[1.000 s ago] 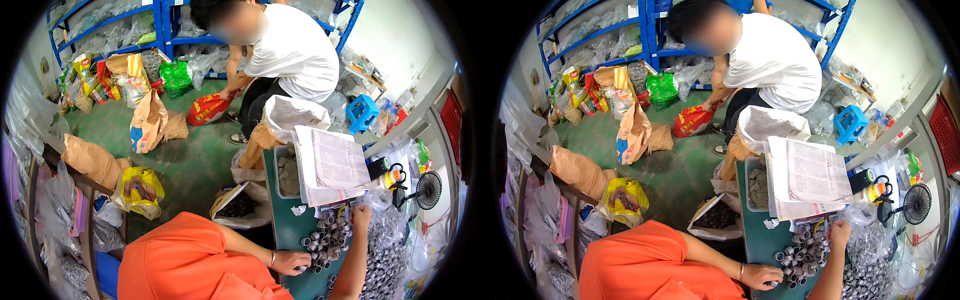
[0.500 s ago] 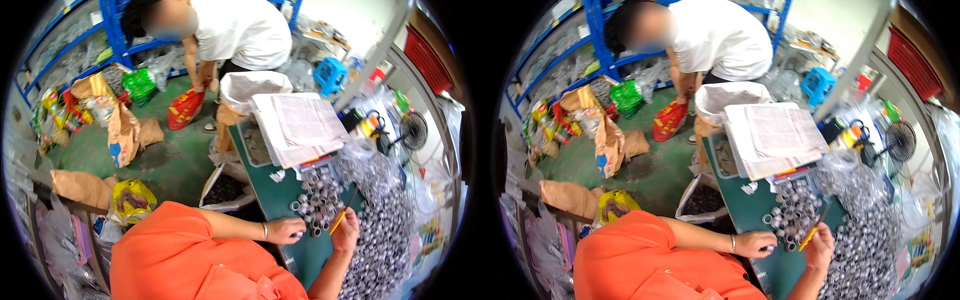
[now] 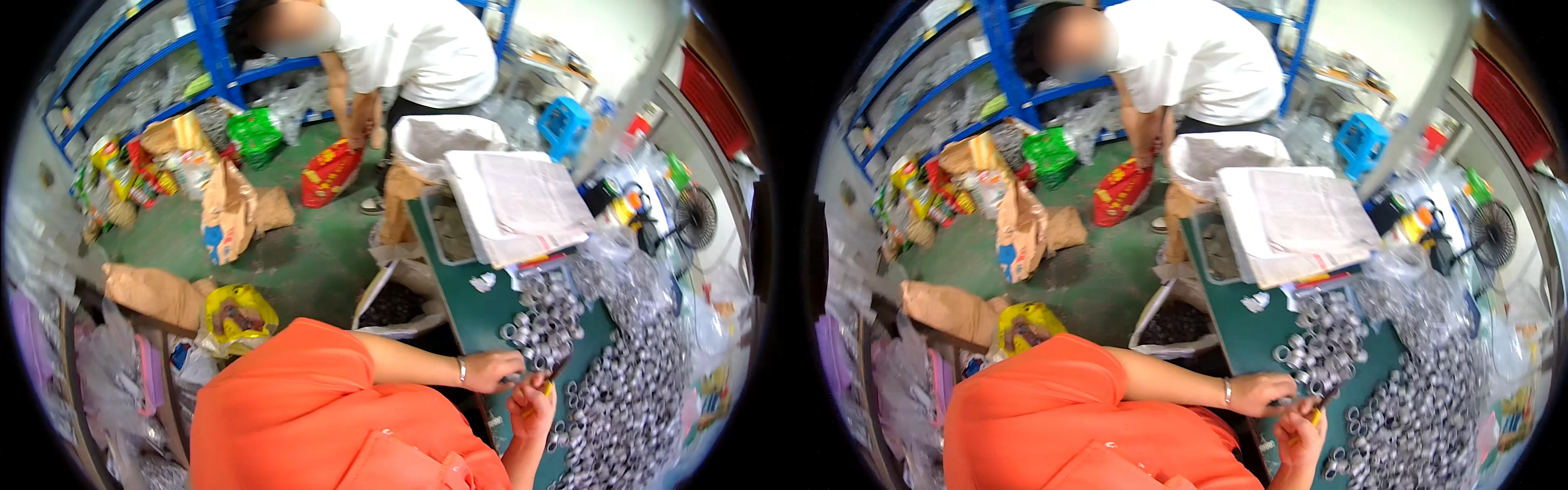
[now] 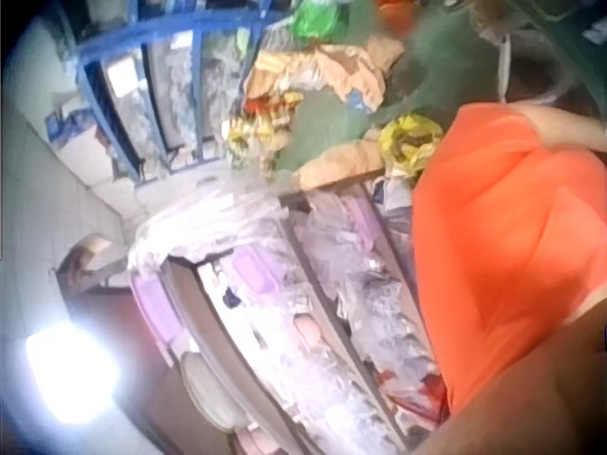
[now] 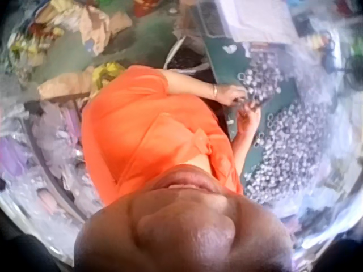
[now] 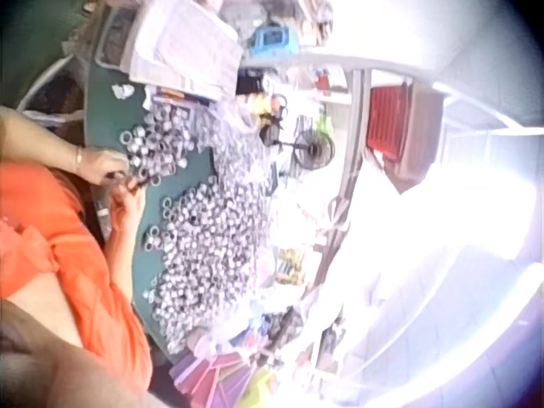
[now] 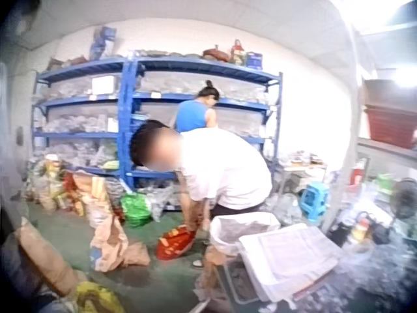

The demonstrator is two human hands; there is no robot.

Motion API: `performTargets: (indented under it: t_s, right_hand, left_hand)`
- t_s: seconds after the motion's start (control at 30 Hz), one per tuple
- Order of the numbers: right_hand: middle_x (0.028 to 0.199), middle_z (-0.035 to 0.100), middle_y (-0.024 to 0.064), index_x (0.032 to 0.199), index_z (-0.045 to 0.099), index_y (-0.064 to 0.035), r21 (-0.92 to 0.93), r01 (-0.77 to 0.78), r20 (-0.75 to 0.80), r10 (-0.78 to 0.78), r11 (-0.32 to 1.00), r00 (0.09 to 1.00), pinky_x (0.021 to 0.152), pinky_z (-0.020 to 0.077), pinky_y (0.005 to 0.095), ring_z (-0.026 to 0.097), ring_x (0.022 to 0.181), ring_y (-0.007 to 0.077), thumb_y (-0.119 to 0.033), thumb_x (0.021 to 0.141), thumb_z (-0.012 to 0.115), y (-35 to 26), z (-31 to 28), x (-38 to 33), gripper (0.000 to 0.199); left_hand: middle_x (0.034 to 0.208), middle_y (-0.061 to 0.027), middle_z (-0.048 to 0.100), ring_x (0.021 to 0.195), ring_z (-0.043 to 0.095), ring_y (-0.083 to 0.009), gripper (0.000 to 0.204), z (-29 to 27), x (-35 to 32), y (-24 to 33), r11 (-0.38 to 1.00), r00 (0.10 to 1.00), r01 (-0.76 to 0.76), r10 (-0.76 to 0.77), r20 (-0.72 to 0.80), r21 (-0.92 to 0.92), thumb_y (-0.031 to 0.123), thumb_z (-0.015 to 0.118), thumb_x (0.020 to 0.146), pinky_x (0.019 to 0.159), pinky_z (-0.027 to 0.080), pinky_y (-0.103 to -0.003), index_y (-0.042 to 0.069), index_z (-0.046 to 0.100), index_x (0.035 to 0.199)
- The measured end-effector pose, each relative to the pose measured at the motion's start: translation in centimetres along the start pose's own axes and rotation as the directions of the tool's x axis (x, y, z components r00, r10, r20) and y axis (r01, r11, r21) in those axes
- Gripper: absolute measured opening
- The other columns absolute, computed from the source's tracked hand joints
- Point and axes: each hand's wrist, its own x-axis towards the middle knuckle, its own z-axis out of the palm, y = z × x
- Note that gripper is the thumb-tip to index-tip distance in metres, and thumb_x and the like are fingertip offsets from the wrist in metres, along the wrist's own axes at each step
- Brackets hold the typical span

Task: The person picks up a metal ring by hand and uses pliers to trim or adjust the edge of the ring before placing it into a pile.

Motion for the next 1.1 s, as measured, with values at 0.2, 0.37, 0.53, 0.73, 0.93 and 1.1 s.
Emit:
performTargets:
  t_s: [0.2, 0.37, 0.53, 0.73, 0.93, 1.1]
  right_hand:
    - [0.073, 0.045, -0.0003, 0.106, 0.046, -0.0073, -0.202, 0.135, -0.237, -0.182, 0.970, 0.954, 0.042, 0.0317, 0.0234, 0.039, 0.052, 0.0083, 0.001, 0.079, 0.053, 2.1, -1.4, -1.5, 0.028]
    - [0.071, 0.044, -0.0012, 0.115, 0.048, -0.0034, -0.601, 0.152, -0.217, -0.344, 0.784, 0.914, 0.039, 0.0276, 0.0186, 0.038, 0.050, 0.0040, 0.007, 0.073, 0.048, 3.0, -3.4, -2.1, 0.043]
    - [0.095, 0.060, 0.0141, 0.118, 0.059, -0.0009, -0.911, 0.075, -0.154, -0.502, 0.406, 0.851, 0.067, 0.0455, 0.0314, 0.059, 0.076, 0.0234, 0.004, 0.074, 0.053, 3.5, -4.0, -3.7, 0.044]
    - [0.088, 0.064, 0.0104, 0.117, 0.060, 0.0017, -0.971, 0.189, 0.059, -0.624, 0.144, 0.780, 0.067, 0.0455, 0.0294, 0.053, 0.069, 0.0183, -0.003, 0.073, 0.063, 3.5, -1.4, -4.8, 0.045]
    - [0.081, 0.057, 0.0151, 0.116, 0.062, -0.0056, -0.994, 0.092, 0.111, -0.593, -0.062, 0.798, 0.062, 0.0452, 0.0411, 0.055, 0.067, 0.0321, -0.006, 0.068, 0.064, 3.1, -3.2, -4.3, 0.048]
    - [0.079, 0.053, 0.0158, 0.115, 0.063, -0.0088, -0.911, 0.039, 0.280, -0.546, -0.411, 0.789, 0.060, 0.0444, 0.0447, 0.054, 0.067, 0.0358, -0.008, 0.065, 0.063, 2.9, -3.0, -3.8, 0.050]
  left_hand:
    - [0.094, -0.0140, 0.052, 0.086, 0.056, -0.0340, 0.026, 0.5, -0.2, 0.1, 1.000, 1.000, -0.017, 0.017, -0.011, 0.002, 0.010, 0.064, 0.076, 0.072, 0.047, -0.041, 0.003, 0.052, 0.097]
    - [0.088, -0.0135, 0.054, 0.082, 0.057, -0.0328, 0.026, -0.1, -0.1, 0.4, 0.999, 0.999, -0.012, 0.011, -0.030, -0.032, 0.012, 0.064, 0.078, 0.070, 0.046, -0.040, 0.003, 0.051, 0.098]
    - [0.089, -0.0128, 0.055, 0.081, 0.057, -0.0311, 0.026, -0.2, 0.2, 0.5, 0.994, 0.999, -0.025, 0.020, -0.043, -0.109, 0.009, 0.066, 0.076, 0.070, 0.046, -0.038, 0.002, 0.052, 0.096]
    - [0.095, -0.0125, 0.051, 0.082, 0.055, -0.0295, 0.027, 0.3, 0.1, -0.3, 0.985, 0.992, -0.083, 0.068, -0.106, -0.151, 0.005, 0.066, 0.073, 0.072, 0.046, -0.035, 0.002, 0.052, 0.095]
    - [0.090, -0.0073, 0.052, 0.073, 0.057, -0.0179, 0.026, 0.4, 0.3, -0.3, 0.979, 0.989, -0.047, 0.017, -0.150, -0.199, 0.003, 0.068, 0.071, 0.063, 0.048, -0.028, 0.001, 0.057, 0.095]
    - [0.088, -0.0073, 0.054, 0.069, 0.058, -0.0162, 0.027, -0.3, 0.3, 0.0, 0.950, 0.992, 0.066, -0.095, -0.083, -0.305, 0.006, 0.070, 0.071, 0.062, 0.049, -0.027, 0.000, 0.058, 0.094]
